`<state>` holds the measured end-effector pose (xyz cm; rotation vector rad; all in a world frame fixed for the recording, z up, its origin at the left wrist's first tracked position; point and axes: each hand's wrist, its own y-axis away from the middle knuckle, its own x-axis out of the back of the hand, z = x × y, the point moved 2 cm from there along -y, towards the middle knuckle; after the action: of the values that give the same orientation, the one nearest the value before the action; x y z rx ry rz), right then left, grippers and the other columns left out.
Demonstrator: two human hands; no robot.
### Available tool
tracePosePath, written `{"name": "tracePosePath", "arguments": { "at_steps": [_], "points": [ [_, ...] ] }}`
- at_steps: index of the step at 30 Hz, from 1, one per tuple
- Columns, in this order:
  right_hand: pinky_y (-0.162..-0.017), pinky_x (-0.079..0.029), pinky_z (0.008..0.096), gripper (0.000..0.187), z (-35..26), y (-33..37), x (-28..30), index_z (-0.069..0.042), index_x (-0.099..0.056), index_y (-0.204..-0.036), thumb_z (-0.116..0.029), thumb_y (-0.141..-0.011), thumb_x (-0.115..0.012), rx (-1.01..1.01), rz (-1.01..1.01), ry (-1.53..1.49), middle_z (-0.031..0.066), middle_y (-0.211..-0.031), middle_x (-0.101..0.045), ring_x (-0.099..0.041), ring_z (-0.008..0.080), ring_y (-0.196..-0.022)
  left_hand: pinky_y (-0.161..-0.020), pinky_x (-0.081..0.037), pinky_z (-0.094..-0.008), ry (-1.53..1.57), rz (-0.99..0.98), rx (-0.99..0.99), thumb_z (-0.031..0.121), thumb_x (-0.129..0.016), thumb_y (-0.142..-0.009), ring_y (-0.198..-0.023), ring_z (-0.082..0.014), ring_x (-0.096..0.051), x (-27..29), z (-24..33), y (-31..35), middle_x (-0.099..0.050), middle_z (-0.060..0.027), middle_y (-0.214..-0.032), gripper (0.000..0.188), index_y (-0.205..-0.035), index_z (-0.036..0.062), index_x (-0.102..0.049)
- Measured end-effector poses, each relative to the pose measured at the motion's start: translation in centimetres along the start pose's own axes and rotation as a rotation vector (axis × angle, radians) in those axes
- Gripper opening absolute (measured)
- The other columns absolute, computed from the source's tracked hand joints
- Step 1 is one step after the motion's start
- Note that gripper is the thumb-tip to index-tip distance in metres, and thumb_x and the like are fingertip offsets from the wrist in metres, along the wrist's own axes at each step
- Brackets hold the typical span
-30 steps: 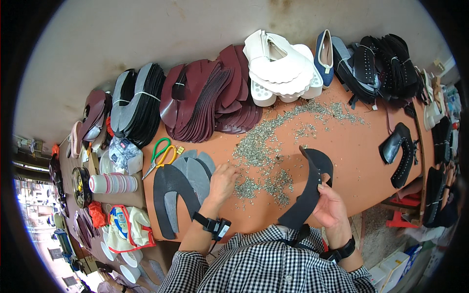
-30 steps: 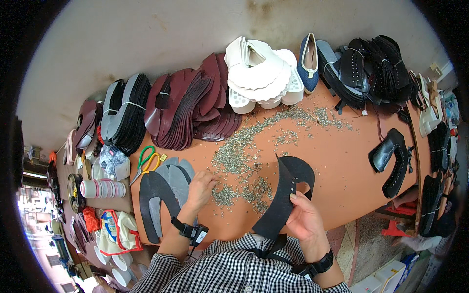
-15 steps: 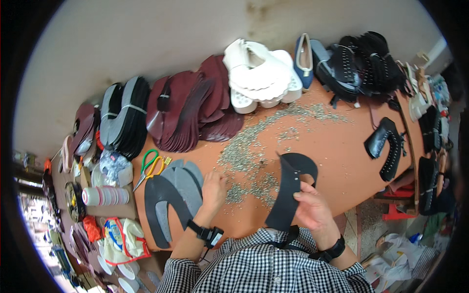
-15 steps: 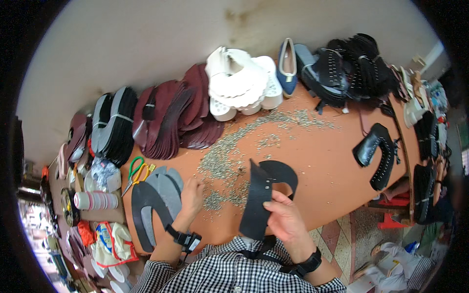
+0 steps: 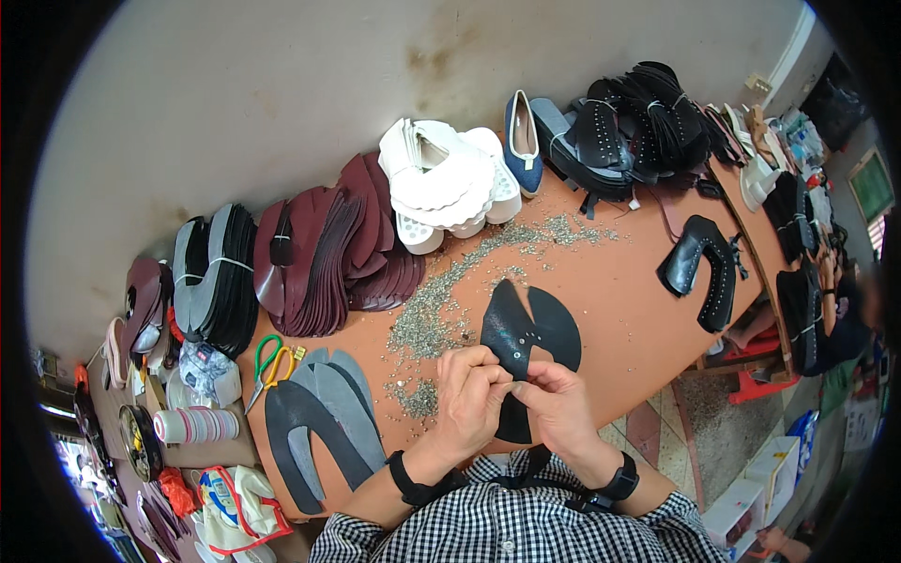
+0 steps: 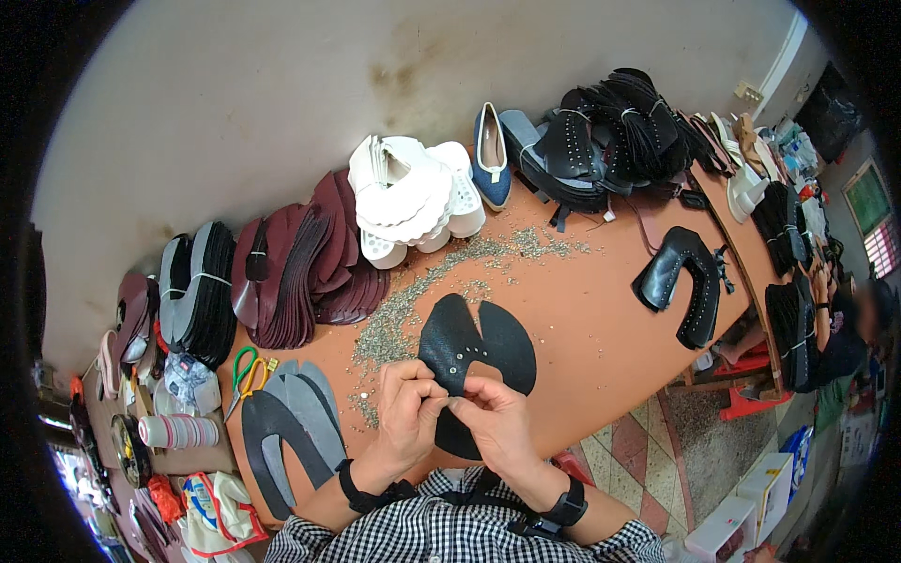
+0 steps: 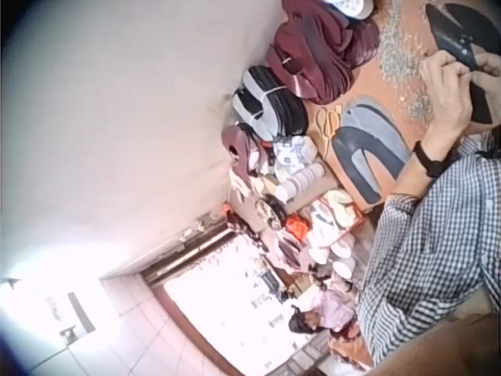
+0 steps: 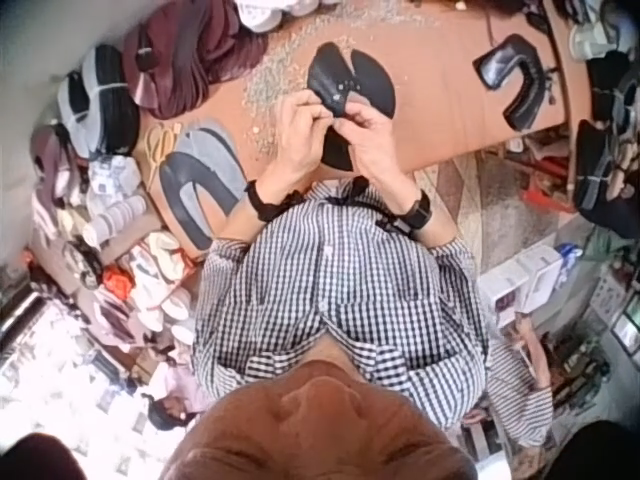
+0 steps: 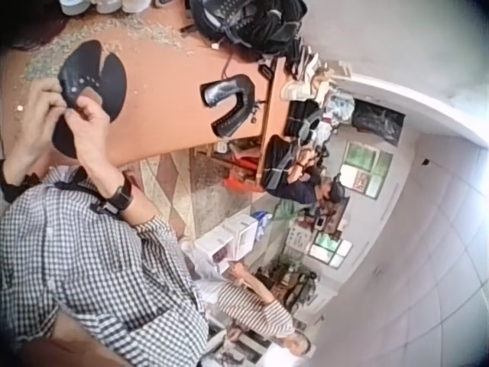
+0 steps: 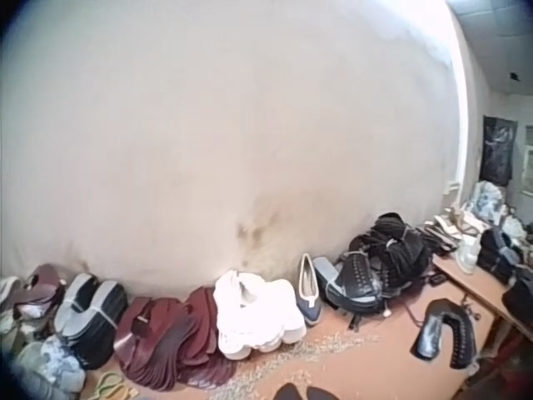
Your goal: The recorder is inspecting and organizing various shoe upper components and materials on a work table.
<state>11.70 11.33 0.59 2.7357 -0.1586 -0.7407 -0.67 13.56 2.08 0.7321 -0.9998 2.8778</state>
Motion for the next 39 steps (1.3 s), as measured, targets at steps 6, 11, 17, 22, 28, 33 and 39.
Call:
{"name": "tracePosePath", "arguments": {
  "at_steps": [6, 11, 17, 22, 28, 33, 39],
  "points": [
    [-0.06, -0.042, 0.0151, 0.014, -0.2, 0.3, 0.4, 0.003, -0.059, -0.088, 0.01, -0.075, -0.06, 0.081, -0.015, 0.085, -0.0004, -0.082, -0.055, -0.05, 0.0032, -0.071, -0.07, -0.035, -0.0341, 0.03, 0.008, 0.022, 0.003, -0.066, -0.067, -0.078, -0.0237, -0.047, -0.6, -0.3, 0.1, -0.05, -0.0079, -0.085, 0.017, -0.078, 0.0047, -0.053],
    [-0.058, -0.041, 0.0158, 0.011, 0.0, 0.1, 0.3, 0.004, -0.058, -0.085, 0.01, -0.076, -0.06, 0.134, 0.001, 0.106, -0.0021, -0.083, -0.052, -0.049, 0.0033, -0.068, -0.07, -0.038, -0.0328, 0.104, 0.009, 0.104, 0.003, -0.065, -0.071, -0.078, -0.024, -0.047, -1.1, -0.7, 0.5, -0.05, -0.0083, -0.086, 0.015, -0.079, 0.0035, -0.052],
    [-0.059, -0.04, 0.017, 0.011, -0.2, -0.1, 0.5, 0.006, -0.056, -0.084, 0.009, -0.074, -0.061, 0.194, -0.055, 0.337, 0.0, -0.082, -0.052, -0.048, 0.0037, -0.07, -0.074, -0.041, -0.0316, 0.22, -0.043, 0.295, 0.003, -0.062, -0.076, -0.085, -0.0236, -0.049, -0.7, -0.7, 0.6, -0.049, -0.0092, -0.088, 0.011, -0.08, 0.0025, -0.052],
    [-0.057, -0.038, 0.0159, 0.008, -0.8, 0.2, 0.7, 0.005, -0.057, -0.083, 0.01, -0.076, -0.059, 0.169, -0.027, 0.318, -0.002, -0.078, -0.049, -0.046, 0.0023, -0.066, -0.084, -0.04, -0.0318, 0.356, -0.055, 0.389, 0.007, -0.061, -0.077, -0.1, -0.0248, -0.048, -1.2, -0.8, 0.6, -0.048, -0.0126, -0.104, 0.011, -0.08, 0.0023, -0.051],
    [-0.065, -0.045, 0.0178, 0.019, -1.4, 0.5, 1.0, 0.002, -0.061, -0.094, 0.009, -0.077, -0.058, 0.114, -0.044, 0.368, 0.0011, -0.084, -0.061, -0.055, 0.0051, -0.072, -0.086, -0.041, -0.0297, 0.826, -0.051, 0.667, 0.005, -0.06, -0.078, -0.103, -0.0199, -0.051, -2.5, -1.9, 1.4, -0.053, -0.0177, -0.112, 0.033, -0.105, 0.0011, -0.043],
    [-0.069, -0.047, 0.0191, 0.019, -1.3, 0.4, 0.9, 0.001, -0.059, -0.095, 0.008, -0.078, -0.056, 0.075, -0.039, 0.35, 0.0021, -0.084, -0.06, -0.057, 0.007, -0.076, -0.074, -0.046, -0.026, 0.89, -0.112, 0.77, 0.005, -0.06, -0.079, -0.083, -0.0151, -0.06, -1.9, -1.7, 1.0, -0.063, -0.012, -0.091, 0.043, -0.114, -0.0002, -0.036],
    [-0.065, -0.045, 0.0192, 0.011, -0.8, 0.1, 1.3, -0.001, -0.059, -0.088, 0.003, -0.078, -0.06, -0.018, 0.04, 0.18, 0.0016, -0.08, -0.061, -0.055, 0.0057, -0.069, -0.07, -0.047, -0.0252, 0.79, -0.016, 0.65, 0.007, -0.06, -0.079, -0.08, -0.0134, -0.061, -2.1, -1.9, 1.3, -0.064, -0.011, -0.088, 0.043, -0.113, 0.0005, -0.036]
  ]
}}
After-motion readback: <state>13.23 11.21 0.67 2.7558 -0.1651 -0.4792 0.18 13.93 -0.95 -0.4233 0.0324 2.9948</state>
